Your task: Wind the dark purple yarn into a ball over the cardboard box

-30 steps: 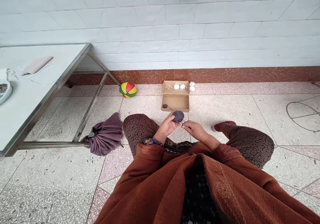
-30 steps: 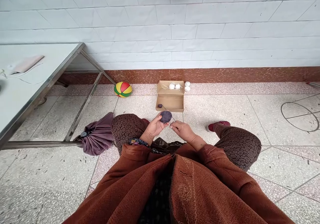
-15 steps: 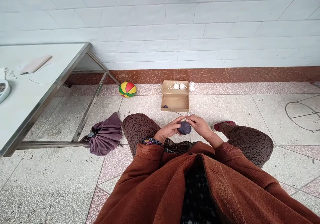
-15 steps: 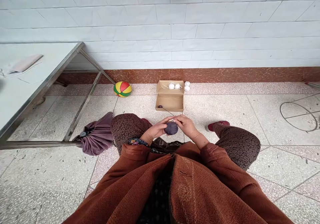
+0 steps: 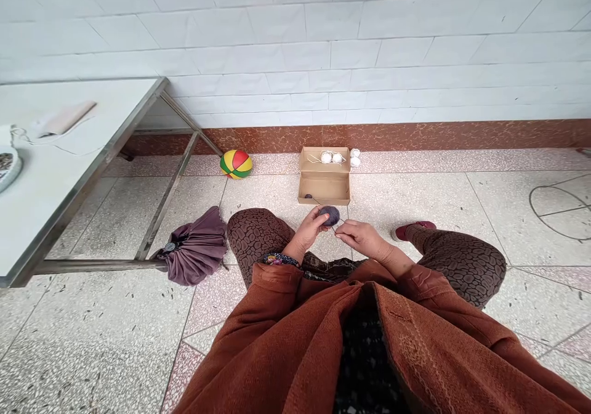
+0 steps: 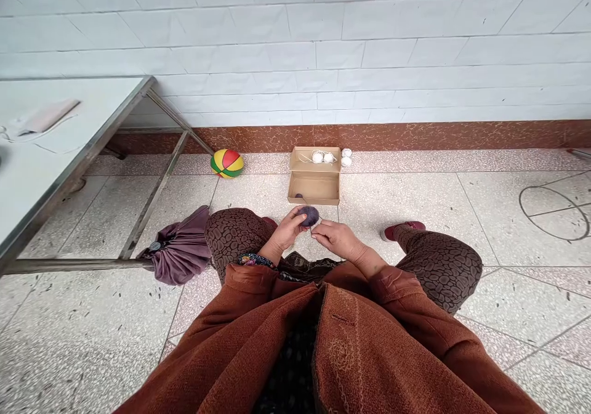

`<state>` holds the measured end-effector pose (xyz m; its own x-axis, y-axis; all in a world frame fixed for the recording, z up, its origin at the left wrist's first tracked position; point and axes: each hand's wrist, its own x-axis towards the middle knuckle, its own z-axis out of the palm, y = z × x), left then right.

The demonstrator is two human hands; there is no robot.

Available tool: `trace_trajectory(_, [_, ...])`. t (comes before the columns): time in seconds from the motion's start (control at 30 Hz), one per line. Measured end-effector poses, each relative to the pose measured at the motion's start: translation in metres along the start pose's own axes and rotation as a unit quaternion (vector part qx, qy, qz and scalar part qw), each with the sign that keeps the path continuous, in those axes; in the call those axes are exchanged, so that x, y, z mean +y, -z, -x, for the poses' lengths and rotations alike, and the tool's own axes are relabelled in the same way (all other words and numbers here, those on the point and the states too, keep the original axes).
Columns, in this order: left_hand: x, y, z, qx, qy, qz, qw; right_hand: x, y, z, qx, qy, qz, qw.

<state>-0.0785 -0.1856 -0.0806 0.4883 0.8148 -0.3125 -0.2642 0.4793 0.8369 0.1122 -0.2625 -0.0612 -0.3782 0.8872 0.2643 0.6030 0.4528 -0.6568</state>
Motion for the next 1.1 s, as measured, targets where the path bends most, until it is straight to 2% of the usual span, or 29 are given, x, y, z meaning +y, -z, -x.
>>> trace_trajectory(0.1, [0.0, -0.001, 0.003, -0.055, 0.015, -0.08, 0.995, 0.002, 0.013, -0.005, 0.036, -0.02, 0.002, 0.999])
trace_trajectory(0.17, [0.0, -0.002, 0.007, -0.113, 0.04, -0.088, 0.989, 0.009, 0.016, -0.006, 0.061, -0.045, -0.004, 0.997])
trace_trajectory(0.27, [0.003, -0.005, 0.012, -0.193, 0.082, -0.037, 0.977, 0.021, 0.011, -0.005, 0.099, -0.081, -0.042, 0.991])
trace_trajectory(0.33, [0.005, -0.006, 0.013, -0.217, 0.09, 0.017, 0.972, 0.027, 0.003, -0.003, 0.118, -0.109, -0.067, 0.985])
trace_trajectory(0.47, [0.008, -0.006, 0.012, -0.173, 0.065, 0.102, 0.977, 0.033, -0.018, 0.005, 0.094, -0.159, -0.081, 0.979])
trace_trajectory(0.6, [0.009, -0.005, 0.01, -0.141, 0.043, 0.105, 0.983, 0.03, -0.028, 0.011, 0.037, -0.134, -0.053, 0.989])
trace_trajectory(0.8, [0.003, -0.003, 0.005, -0.054, 0.01, 0.029, 0.998, 0.013, -0.017, 0.01, -0.051, -0.035, -0.011, 0.998])
trace_trajectory(0.9, [0.002, 0.0, 0.003, -0.024, 0.004, -0.059, 0.998, 0.003, -0.003, 0.005, -0.024, -0.013, -0.014, 1.0])
trace_trajectory(0.97, [0.003, 0.001, 0.003, -0.042, 0.003, -0.108, 0.993, 0.0, 0.007, 0.0, 0.015, -0.024, -0.02, 0.999])
trace_trajectory(1.1, [0.006, -0.002, 0.009, -0.145, 0.013, -0.121, 0.982, 0.008, 0.021, -0.012, 0.085, -0.071, -0.035, 0.993])
